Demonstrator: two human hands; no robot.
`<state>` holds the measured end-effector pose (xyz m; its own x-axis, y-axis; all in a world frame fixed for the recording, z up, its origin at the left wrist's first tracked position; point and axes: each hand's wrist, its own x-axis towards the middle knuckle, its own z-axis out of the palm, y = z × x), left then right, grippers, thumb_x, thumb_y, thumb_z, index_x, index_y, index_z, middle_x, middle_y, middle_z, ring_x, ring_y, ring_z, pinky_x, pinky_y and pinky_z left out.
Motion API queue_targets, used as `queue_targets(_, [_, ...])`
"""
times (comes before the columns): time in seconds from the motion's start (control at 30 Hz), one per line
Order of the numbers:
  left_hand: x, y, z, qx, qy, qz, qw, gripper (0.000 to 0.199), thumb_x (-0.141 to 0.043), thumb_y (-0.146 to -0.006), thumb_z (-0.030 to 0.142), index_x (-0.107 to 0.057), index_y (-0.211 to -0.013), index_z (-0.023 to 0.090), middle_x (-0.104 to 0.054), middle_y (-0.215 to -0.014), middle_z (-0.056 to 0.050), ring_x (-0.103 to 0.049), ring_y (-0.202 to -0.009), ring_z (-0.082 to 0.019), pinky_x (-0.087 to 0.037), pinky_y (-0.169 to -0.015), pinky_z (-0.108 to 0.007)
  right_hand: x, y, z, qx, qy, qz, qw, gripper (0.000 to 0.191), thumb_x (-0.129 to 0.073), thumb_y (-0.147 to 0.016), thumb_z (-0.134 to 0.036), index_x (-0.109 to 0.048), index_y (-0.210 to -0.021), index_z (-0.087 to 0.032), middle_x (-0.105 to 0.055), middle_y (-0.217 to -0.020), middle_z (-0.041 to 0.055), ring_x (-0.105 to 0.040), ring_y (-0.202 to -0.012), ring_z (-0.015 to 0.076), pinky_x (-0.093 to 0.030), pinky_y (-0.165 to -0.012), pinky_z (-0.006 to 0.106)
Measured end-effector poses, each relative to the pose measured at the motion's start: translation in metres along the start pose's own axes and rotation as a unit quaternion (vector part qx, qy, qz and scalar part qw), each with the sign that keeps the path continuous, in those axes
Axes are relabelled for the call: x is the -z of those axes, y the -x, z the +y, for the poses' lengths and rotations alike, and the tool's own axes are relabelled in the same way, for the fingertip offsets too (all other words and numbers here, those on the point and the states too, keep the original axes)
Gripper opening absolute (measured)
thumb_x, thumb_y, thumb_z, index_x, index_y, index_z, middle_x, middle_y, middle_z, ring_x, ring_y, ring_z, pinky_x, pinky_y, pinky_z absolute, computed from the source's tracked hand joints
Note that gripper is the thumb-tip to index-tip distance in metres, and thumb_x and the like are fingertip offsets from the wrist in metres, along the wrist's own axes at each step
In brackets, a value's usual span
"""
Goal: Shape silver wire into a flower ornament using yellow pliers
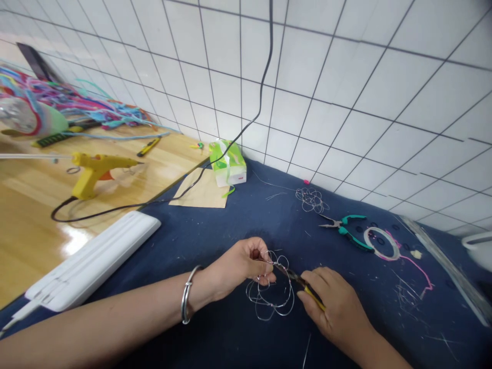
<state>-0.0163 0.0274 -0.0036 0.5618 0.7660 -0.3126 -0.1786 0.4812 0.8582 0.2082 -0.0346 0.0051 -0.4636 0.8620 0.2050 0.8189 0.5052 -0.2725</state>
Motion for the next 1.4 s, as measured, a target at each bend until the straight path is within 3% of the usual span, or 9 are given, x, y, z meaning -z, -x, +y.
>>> queue_targets(0.37, [-0.0012, 0.0006, 0.0010, -0.008, -0.016, 0.006, 1.000, 0.016, -0.062, -0.072, 0.012, -0.047, -0.076, 0.015, -0.065, -0.065, -0.003, -0.061, -0.059, -0.012, -0.045, -0.059, -0.026, 0.0001, 0.0000, 0.0025, -0.014, -0.045, -0.027, 0.999, 0.022, -0.044, -0.086, -0.030, -0.051, -0.102, -0.017, -0.056, -0.090, 0.0079, -0.051, -0.084, 0.0204, -0.043, -0.077, 0.039])
queue_targets(1.4, [0.0038, -0.0009, -0.0026, -0.002, 0.004, -0.057, 0.998, 0.015, -0.062, -0.072, 0.011, -0.048, -0.077, 0.015, -0.061, -0.063, -0.001, -0.059, -0.057, -0.012, -0.046, -0.057, -0.027, -0.0012, 0.0003, 0.0023, 0.032, -0.035, 0.010, 0.999, 0.018, -0.045, -0.085, -0.027, -0.055, -0.096, -0.017, -0.057, -0.079, 0.0061, -0.053, -0.074, 0.0178, -0.044, -0.068, 0.034])
